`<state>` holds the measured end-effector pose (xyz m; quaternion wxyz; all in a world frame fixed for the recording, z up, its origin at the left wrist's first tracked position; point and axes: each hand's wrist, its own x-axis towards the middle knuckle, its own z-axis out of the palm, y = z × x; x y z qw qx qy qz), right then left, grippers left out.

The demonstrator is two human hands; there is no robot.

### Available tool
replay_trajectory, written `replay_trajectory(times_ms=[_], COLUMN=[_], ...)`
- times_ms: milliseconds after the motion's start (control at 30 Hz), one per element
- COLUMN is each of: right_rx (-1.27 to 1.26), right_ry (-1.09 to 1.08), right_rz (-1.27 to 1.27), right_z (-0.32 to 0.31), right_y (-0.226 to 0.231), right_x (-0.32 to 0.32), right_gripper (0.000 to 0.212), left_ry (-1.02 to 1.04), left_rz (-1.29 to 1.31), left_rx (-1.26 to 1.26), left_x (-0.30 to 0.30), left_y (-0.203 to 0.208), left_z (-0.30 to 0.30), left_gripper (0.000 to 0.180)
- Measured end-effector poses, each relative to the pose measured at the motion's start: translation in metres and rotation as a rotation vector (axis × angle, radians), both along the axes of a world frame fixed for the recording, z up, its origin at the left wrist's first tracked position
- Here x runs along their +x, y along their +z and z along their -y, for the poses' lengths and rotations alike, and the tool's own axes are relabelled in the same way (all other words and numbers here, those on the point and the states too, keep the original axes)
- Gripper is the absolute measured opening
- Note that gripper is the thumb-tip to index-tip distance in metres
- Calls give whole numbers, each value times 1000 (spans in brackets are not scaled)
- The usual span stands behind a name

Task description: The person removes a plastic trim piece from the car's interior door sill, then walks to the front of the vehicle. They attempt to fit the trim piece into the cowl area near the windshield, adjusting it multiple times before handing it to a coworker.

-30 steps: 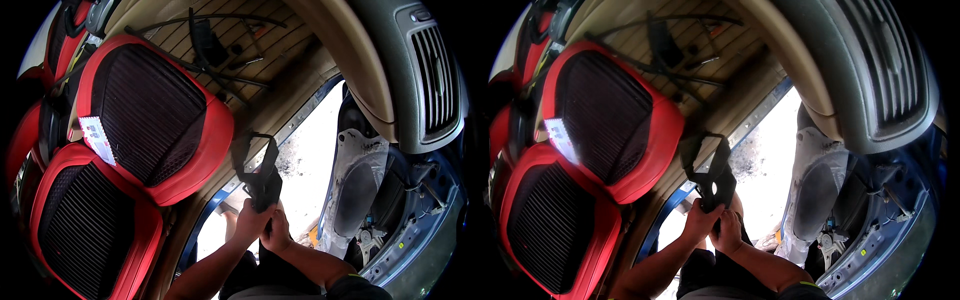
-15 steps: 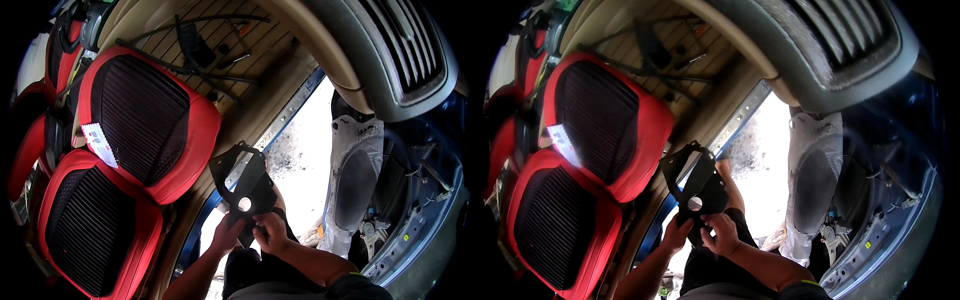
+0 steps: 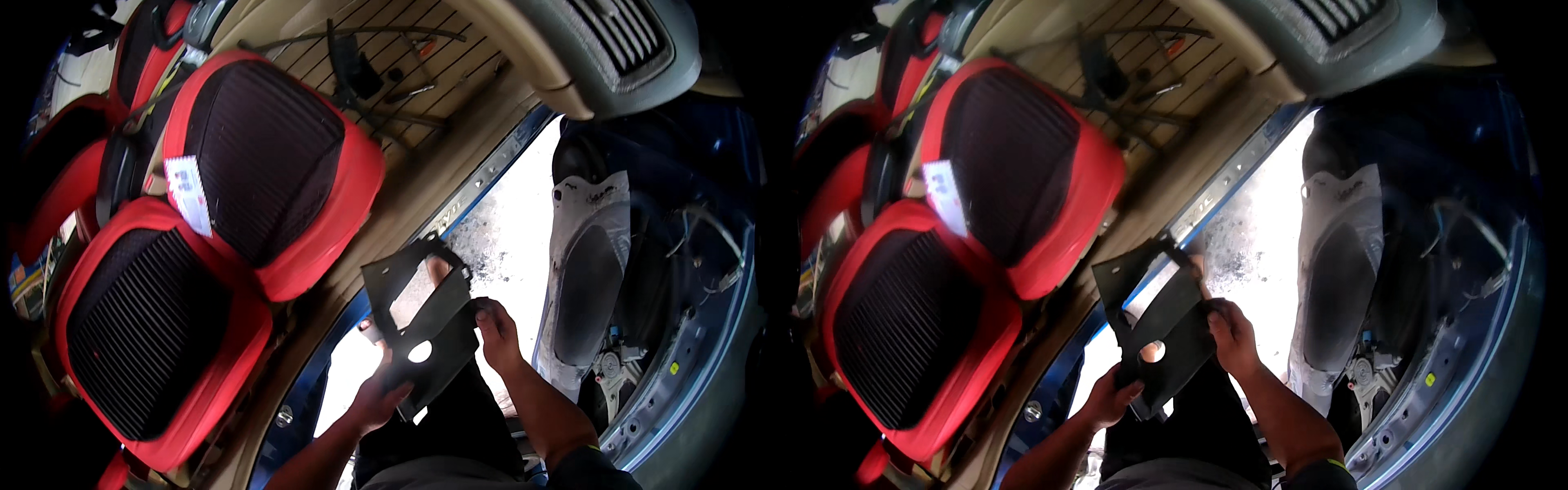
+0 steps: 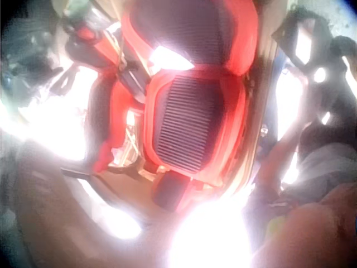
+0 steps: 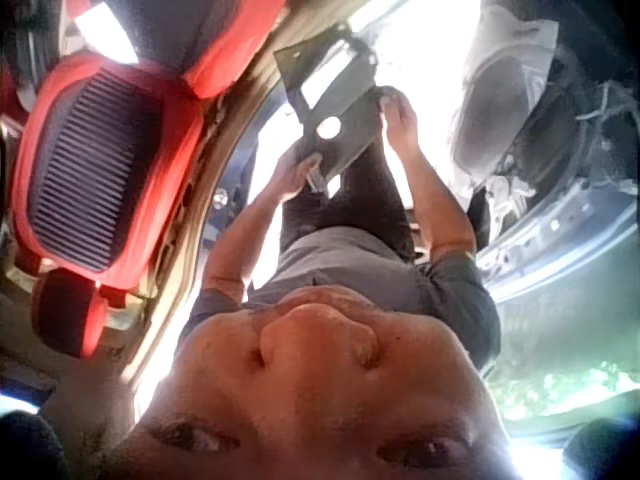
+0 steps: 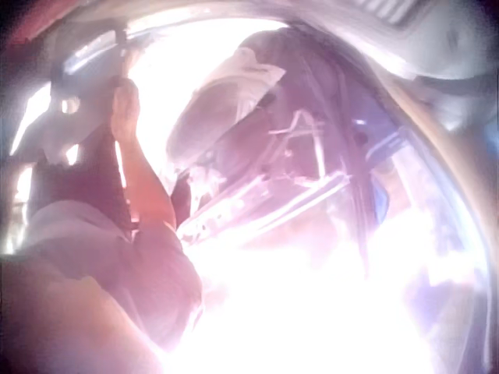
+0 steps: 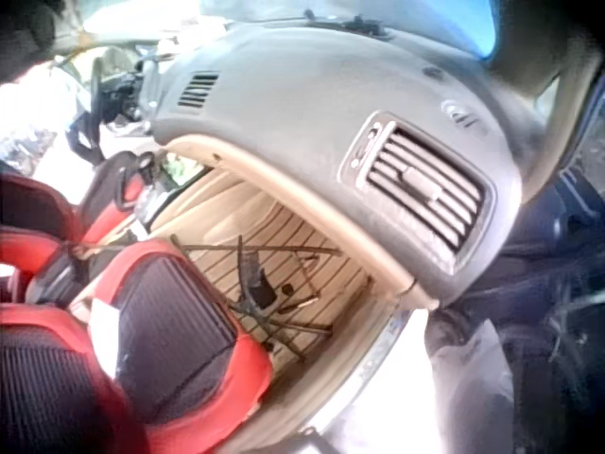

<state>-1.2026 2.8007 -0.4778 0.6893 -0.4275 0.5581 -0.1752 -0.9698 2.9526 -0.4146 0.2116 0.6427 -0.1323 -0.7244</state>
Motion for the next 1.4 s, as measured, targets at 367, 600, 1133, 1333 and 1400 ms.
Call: replay_trajectory(times_ms=[367,600,1133,1333,1400], right_rx=[91,-73,-514,-278,-390], right_ry=[-417,-566,-664,-782,-747], right_rz=[85,125,0,313,264], right_z=[-147,-240,-363,-403,-422], right_y=[59,147,295,301,308], right_x=[12,-17,-145,-191,-211], right_gripper=[39,32,26,26,26], left_ry=[-186,-494,-659,-522,-546], left_rz=[139,273,654,700,735], left_rx=[-122,-339,-550,-366,-364], left_x=[-26,-32,-60,-90,-105], left_y=[70,142,158,168,175], left_z=[-93,-168,-340,-400,-425], left_gripper=[42,55,46,72,71])
